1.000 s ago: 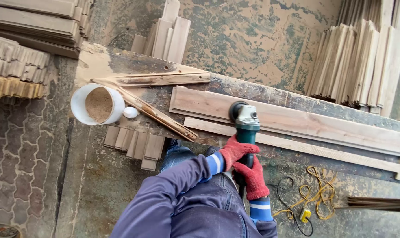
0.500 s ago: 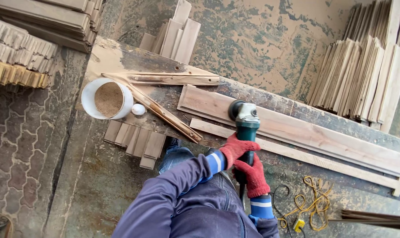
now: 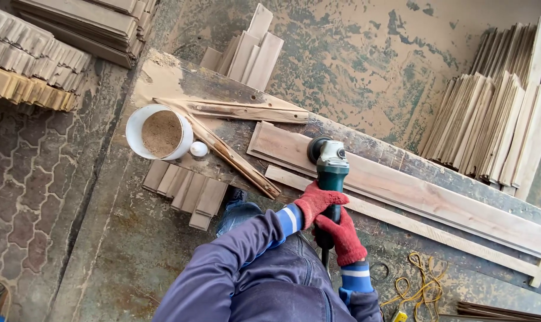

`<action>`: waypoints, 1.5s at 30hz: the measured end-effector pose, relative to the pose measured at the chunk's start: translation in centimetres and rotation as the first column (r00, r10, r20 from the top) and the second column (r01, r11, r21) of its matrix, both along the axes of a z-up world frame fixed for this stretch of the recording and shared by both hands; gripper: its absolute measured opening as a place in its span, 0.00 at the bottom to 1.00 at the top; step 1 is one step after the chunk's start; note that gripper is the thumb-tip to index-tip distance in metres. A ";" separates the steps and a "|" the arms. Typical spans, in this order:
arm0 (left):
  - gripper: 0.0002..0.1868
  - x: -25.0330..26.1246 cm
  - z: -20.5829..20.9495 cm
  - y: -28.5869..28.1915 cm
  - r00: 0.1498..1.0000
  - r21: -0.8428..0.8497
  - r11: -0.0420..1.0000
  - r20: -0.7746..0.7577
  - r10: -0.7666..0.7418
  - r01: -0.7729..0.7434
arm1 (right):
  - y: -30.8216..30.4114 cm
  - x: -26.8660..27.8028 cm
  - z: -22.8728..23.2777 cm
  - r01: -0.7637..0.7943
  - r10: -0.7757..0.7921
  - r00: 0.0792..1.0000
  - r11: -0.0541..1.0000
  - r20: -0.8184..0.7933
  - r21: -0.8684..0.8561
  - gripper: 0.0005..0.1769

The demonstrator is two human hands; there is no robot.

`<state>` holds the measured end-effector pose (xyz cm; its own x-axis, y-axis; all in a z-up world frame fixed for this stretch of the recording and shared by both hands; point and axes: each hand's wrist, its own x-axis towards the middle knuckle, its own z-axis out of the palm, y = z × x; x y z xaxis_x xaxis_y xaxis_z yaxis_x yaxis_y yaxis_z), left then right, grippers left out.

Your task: Sanding wooden planks using an angle grinder with a sanding disc.

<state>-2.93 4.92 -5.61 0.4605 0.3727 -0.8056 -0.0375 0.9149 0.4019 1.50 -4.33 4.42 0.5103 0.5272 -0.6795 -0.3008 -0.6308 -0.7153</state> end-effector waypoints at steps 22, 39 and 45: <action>0.19 -20.6 -0.1 16.7 0.287 0.287 0.074 -0.958 0.017 0.955 | 4.2 -1.0 1.4 -0.057 0.058 0.996 0.998 -0.069 0.011 0.29; 0.16 -21.8 -1.9 16.8 0.444 0.443 -0.040 -0.886 0.134 0.896 | 7.2 -4.5 -0.3 0.015 -0.014 0.996 1.000 -0.092 0.011 0.28; 0.16 -21.8 -2.7 16.3 0.452 0.443 -0.091 -0.859 0.241 0.892 | 7.1 -3.9 -0.6 0.119 -0.113 0.990 0.990 -0.084 0.071 0.23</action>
